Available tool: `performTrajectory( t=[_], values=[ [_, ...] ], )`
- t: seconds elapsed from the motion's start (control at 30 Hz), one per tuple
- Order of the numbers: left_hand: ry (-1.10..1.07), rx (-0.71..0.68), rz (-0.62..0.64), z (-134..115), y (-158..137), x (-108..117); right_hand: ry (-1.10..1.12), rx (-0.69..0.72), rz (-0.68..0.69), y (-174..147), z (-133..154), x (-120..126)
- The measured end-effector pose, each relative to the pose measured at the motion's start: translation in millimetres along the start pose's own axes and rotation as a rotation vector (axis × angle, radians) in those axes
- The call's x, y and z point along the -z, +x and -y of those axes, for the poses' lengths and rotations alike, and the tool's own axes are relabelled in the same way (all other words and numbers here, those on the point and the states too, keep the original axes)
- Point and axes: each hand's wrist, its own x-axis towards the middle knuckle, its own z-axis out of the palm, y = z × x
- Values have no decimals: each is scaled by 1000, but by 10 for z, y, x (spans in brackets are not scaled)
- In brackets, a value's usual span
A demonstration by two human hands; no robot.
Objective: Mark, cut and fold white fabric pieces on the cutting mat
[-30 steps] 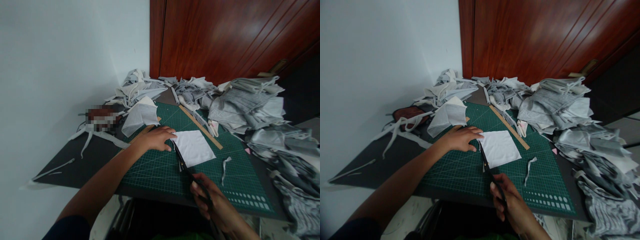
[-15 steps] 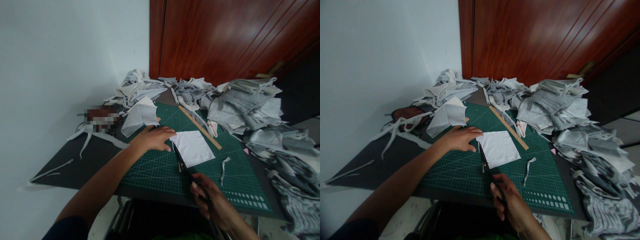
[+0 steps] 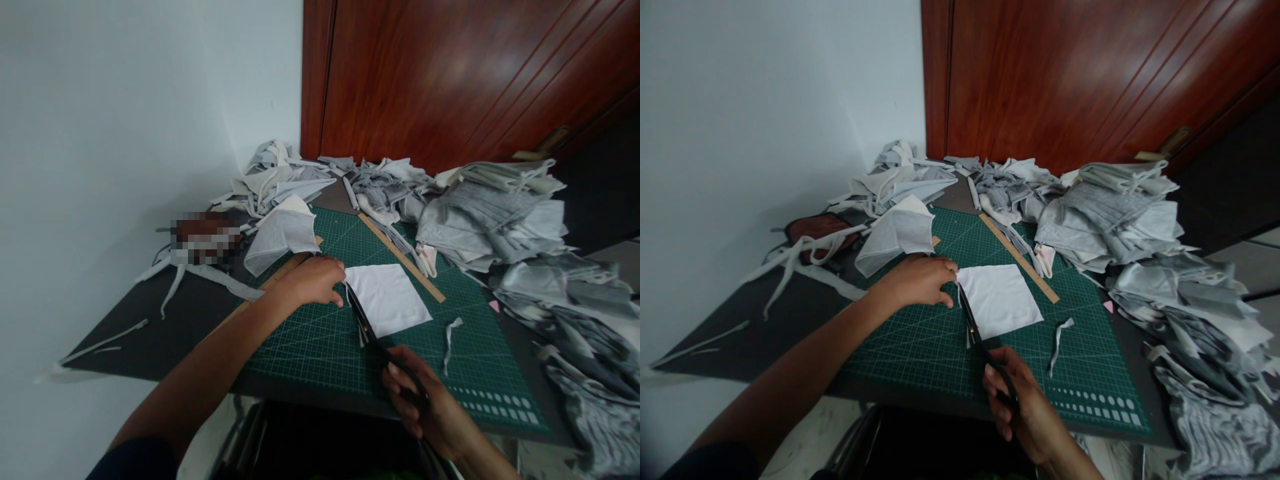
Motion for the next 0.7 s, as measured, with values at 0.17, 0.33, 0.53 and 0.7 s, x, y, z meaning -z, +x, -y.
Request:
performTrajectory(
  t=[0.17,0.33,0.53,0.7],
  values=[
    [0,-5,22,27,13,-17,-7,0,0,42,-2,-10],
    [-22,-21,37,86,23,-62,-25,42,40,82,-6,-10],
    [-54,-15,56,126,23,-91,-14,39,45,67,-7,-7],
    [-90,-45,50,176,27,-135,11,30,55,55,-12,-17]
  ],
)
